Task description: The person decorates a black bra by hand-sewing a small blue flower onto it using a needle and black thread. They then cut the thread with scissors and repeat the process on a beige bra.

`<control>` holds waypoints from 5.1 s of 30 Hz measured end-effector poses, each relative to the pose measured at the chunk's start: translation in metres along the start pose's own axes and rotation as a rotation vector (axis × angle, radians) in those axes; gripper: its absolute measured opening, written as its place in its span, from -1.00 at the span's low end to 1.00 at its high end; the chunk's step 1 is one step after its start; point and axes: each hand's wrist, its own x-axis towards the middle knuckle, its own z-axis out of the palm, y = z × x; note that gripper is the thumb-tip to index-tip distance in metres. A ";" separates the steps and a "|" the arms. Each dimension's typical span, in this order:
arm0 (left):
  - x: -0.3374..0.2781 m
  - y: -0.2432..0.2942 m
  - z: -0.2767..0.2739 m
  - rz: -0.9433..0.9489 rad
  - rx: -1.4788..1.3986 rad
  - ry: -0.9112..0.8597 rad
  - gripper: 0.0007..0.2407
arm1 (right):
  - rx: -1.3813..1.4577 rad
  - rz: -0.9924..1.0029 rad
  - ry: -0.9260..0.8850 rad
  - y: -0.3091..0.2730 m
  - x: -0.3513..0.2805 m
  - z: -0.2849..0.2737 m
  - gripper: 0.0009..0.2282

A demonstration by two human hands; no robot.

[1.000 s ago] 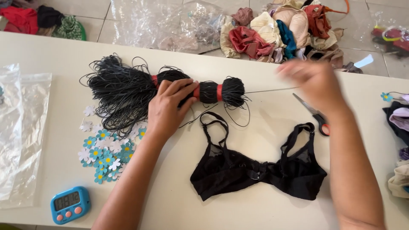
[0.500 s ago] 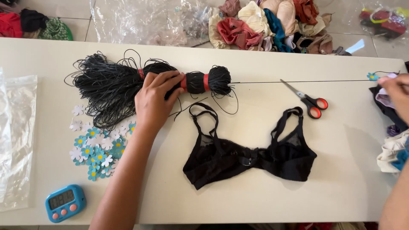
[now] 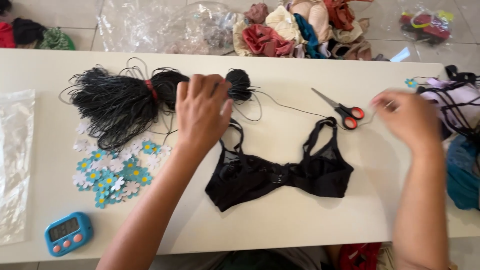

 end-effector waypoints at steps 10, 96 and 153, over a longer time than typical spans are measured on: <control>0.023 0.111 0.128 0.339 -0.251 0.023 -0.86 | -0.063 -0.010 -0.225 -0.029 -0.002 0.044 -0.68; 0.038 0.116 0.095 -0.435 -1.030 -0.247 -0.98 | 1.526 0.251 -0.500 -0.037 0.001 0.062 -0.57; 0.090 0.058 -0.014 -0.367 -1.173 -0.359 -0.89 | 0.385 0.049 -0.202 -0.100 -0.014 0.033 -0.62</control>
